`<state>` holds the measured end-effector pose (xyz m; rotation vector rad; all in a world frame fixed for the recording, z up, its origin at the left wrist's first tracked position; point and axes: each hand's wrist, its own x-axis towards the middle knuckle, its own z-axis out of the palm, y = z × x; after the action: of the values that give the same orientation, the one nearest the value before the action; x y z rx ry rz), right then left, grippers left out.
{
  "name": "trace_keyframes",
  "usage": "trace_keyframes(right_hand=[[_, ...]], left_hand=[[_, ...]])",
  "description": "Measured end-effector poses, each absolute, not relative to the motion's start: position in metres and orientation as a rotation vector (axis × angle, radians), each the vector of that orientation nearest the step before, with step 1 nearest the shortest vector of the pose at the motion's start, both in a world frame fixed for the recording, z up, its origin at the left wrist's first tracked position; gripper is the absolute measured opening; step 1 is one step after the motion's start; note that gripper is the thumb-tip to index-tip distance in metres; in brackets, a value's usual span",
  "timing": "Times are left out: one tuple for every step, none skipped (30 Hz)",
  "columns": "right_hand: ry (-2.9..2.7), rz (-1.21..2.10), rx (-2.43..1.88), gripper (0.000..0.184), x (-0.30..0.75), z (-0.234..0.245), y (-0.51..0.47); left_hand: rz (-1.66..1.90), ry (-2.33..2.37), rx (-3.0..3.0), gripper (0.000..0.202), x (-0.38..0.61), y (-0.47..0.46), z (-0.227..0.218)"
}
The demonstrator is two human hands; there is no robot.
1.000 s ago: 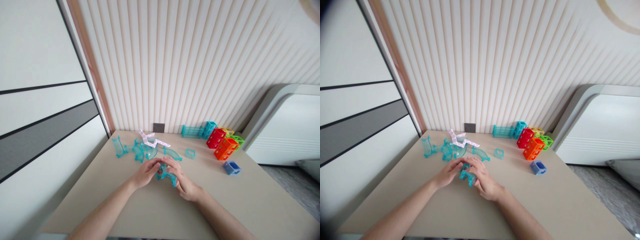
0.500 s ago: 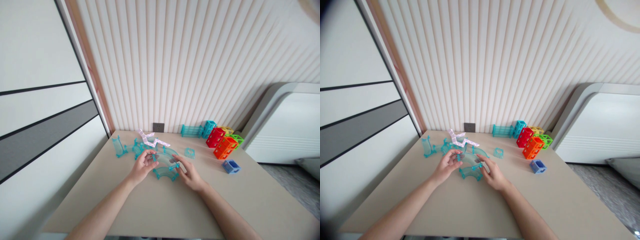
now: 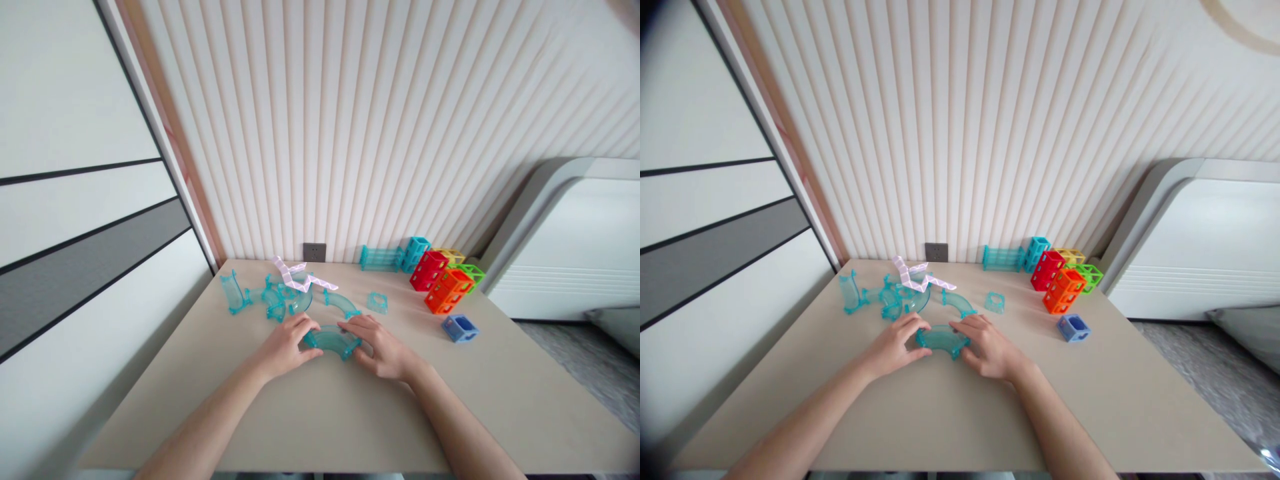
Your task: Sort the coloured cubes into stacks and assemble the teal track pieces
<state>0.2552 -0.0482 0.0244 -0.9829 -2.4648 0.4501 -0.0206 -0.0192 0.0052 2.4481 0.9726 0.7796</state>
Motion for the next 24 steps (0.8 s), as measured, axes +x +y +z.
trace_keyframes(right_hand=[[-2.472,0.455,-0.983,0.061,0.255,0.024,-0.048],[-2.476,0.464,-0.985,0.060,0.255,0.023,-0.048],[-2.478,0.475,-0.991,0.060,0.254,0.022,-0.049],[-2.479,0.488,-0.997,0.061,0.254,0.022,-0.049],[-2.480,0.499,-1.001,0.062,0.254,0.022,-0.049],[-2.481,0.509,-1.004,0.064,0.255,0.022,-0.049],[-2.484,0.517,-1.005,0.065,0.255,0.022,-0.050],[-2.488,0.525,-1.006,0.065,0.255,0.023,-0.050],[-2.492,0.531,-1.006,0.064,0.255,0.024,-0.051],[-2.498,0.537,-1.007,0.063,0.254,0.025,-0.051],[-2.502,0.541,-1.012,0.061,0.253,0.025,-0.051],[-2.503,0.541,-1.022,0.061,0.253,0.025,-0.051],[-2.503,0.536,-1.035,0.062,0.251,0.024,-0.051],[-2.500,0.526,-1.053,0.065,0.250,0.023,-0.051],[-2.495,0.512,-1.072,0.067,0.248,0.021,-0.051],[-2.489,0.496,-1.092,0.066,0.247,0.019,-0.051],[-2.483,0.479,-1.108,0.064,0.245,0.018,-0.050],[-2.479,0.462,-1.123,0.061,0.244,0.016,-0.050],[-2.474,0.444,-1.135,0.058,0.243,0.015,-0.050],[-2.471,0.427,-1.145,0.055,0.242,0.014,-0.050],[-2.468,0.412,-1.154,0.053,0.241,0.013,-0.050],[-2.464,0.399,-1.168,0.052,0.241,0.013,-0.050],[-2.456,0.389,-1.185,0.052,0.241,0.013,-0.050],[-2.445,0.383,-1.204,0.051,0.240,0.013,-0.050]], left_hand=[[0.749,0.976,2.470,0.033,-0.021,-0.019,0.007],[0.725,0.981,2.485,0.034,-0.022,-0.020,0.008],[0.709,0.987,2.495,0.034,-0.023,-0.020,0.009],[0.696,0.990,2.499,0.034,-0.023,-0.020,0.009],[0.685,0.988,2.501,0.034,-0.024,-0.020,0.010],[0.676,0.984,2.498,0.034,-0.024,-0.020,0.010],[0.669,0.981,2.493,0.034,-0.024,-0.020,0.010],[0.661,0.982,2.485,0.034,-0.025,-0.020,0.011],[0.651,0.985,2.478,0.034,-0.024,-0.020,0.011],[0.637,0.993,2.472,0.035,-0.024,-0.020,0.011],[0.620,1.002,2.466,0.037,-0.024,-0.020,0.011],[0.603,1.012,2.460,0.039,-0.024,-0.020,0.010],[0.589,1.022,2.453,0.041,-0.023,-0.020,0.009],[0.583,1.031,2.444,0.042,-0.023,-0.019,0.008],[0.584,1.038,2.435,0.043,-0.023,-0.019,0.006],[0.593,1.042,2.426,0.043,-0.023,-0.018,0.004],[0.606,1.047,2.419,0.042,-0.023,-0.018,0.002],[0.623,1.053,2.414,0.041,-0.022,-0.017,0.000],[0.637,1.058,2.410,0.040,-0.022,-0.016,-0.002],[0.649,1.064,2.407,0.039,-0.022,-0.015,-0.003],[0.657,1.072,2.404,0.038,-0.022,-0.015,-0.005],[0.664,1.082,2.398,0.038,-0.022,-0.014,-0.006],[0.669,1.094,2.392,0.037,-0.022,-0.013,-0.006],[0.672,1.107,2.386,0.037,-0.022,-0.013,-0.007]])
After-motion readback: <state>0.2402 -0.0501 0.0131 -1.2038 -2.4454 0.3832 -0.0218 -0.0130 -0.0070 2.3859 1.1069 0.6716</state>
